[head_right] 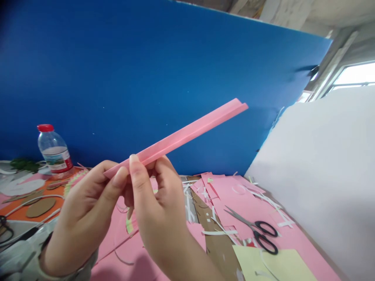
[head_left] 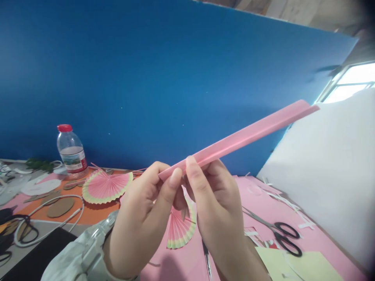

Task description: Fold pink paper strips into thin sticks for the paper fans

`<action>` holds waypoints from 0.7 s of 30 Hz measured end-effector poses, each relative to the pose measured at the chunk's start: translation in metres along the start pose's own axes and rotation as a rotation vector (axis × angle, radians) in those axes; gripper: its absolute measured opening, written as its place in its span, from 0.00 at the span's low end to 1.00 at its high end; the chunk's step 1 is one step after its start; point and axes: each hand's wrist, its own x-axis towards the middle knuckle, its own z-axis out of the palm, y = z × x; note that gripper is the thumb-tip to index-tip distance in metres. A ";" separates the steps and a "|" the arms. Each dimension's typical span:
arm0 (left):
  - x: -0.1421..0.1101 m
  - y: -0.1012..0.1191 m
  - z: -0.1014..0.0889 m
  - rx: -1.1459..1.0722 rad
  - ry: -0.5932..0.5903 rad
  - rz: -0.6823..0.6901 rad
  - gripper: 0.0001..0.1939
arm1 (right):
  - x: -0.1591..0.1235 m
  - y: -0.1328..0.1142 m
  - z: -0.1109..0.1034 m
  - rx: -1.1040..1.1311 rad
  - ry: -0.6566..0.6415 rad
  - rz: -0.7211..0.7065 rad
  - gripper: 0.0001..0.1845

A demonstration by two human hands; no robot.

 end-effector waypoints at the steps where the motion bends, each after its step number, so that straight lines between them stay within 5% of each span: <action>1: 0.000 0.000 0.000 -0.008 -0.002 -0.012 0.15 | 0.000 0.000 0.000 0.013 0.004 -0.002 0.14; 5: -0.002 0.002 0.001 -0.077 -0.034 -0.054 0.15 | 0.002 0.000 0.000 0.009 0.036 -0.015 0.15; 13: -0.003 -0.005 0.004 -0.181 -0.092 -0.100 0.17 | 0.014 -0.010 -0.022 -0.094 0.406 -0.176 0.14; 21: -0.006 -0.009 0.010 -0.168 -0.100 -0.120 0.15 | 0.024 -0.024 -0.049 0.093 0.427 -0.374 0.18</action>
